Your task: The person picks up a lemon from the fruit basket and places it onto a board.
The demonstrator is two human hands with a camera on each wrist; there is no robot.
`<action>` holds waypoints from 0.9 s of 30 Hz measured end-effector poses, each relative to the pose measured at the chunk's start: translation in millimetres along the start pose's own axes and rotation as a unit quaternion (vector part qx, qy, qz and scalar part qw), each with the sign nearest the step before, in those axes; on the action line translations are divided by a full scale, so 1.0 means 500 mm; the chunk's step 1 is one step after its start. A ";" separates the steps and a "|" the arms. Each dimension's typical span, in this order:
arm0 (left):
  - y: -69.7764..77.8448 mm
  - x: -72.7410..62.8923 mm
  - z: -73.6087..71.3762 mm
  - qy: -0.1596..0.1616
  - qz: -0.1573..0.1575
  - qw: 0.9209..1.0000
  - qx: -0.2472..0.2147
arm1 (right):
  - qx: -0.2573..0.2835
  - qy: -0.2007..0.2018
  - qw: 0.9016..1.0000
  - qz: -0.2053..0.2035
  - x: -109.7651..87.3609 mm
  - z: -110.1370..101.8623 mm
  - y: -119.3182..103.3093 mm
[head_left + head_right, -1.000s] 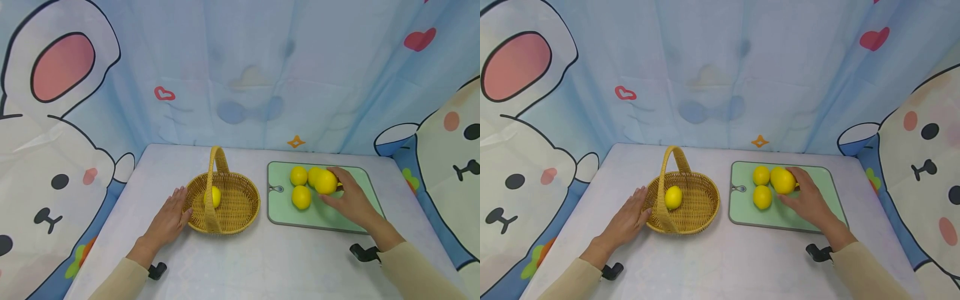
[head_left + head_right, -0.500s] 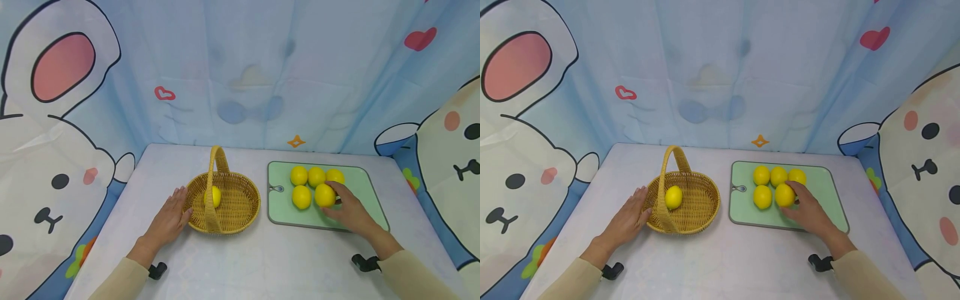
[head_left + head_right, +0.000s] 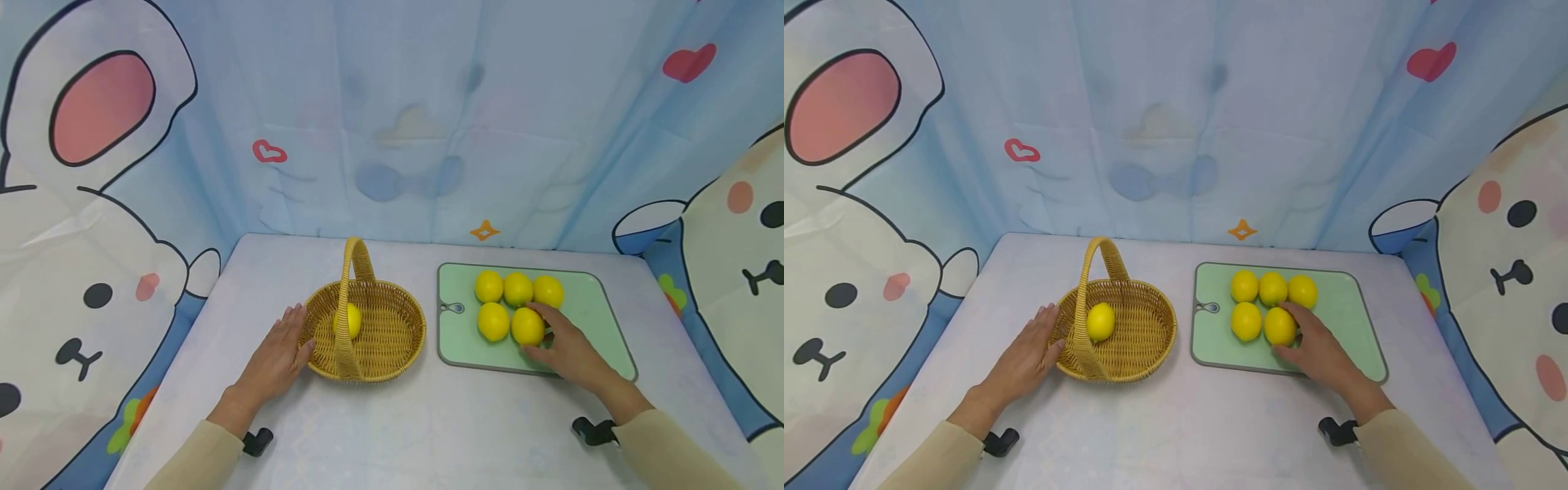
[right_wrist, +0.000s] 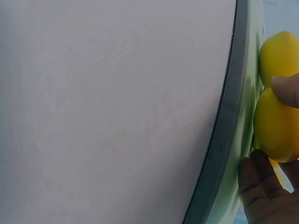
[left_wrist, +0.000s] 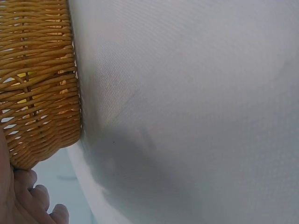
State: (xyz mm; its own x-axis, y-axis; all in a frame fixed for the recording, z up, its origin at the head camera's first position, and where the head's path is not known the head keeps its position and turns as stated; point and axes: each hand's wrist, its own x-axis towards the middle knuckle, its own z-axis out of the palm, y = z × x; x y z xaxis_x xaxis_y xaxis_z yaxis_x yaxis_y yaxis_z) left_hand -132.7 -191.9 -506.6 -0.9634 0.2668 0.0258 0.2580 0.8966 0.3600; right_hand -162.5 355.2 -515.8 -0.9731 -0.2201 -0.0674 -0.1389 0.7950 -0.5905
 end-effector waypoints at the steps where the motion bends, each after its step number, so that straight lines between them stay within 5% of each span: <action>1: 0.000 0.000 0.000 0.000 0.000 1.000 0.000 | 0.000 -0.001 1.000 0.001 0.000 0.000 0.000; 27: 0.000 0.000 0.001 0.004 0.003 1.000 0.002 | 0.006 0.005 1.000 0.001 0.008 -0.001 -0.004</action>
State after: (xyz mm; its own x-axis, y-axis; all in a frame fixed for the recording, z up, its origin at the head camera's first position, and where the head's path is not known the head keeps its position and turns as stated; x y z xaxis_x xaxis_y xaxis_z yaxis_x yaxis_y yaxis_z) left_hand -132.6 -191.5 -507.2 -0.9623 0.2695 0.0362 0.2644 0.8965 0.3554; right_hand -166.0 353.0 -514.3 -0.9752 -0.2132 -0.0597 -0.1357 0.7885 -0.5998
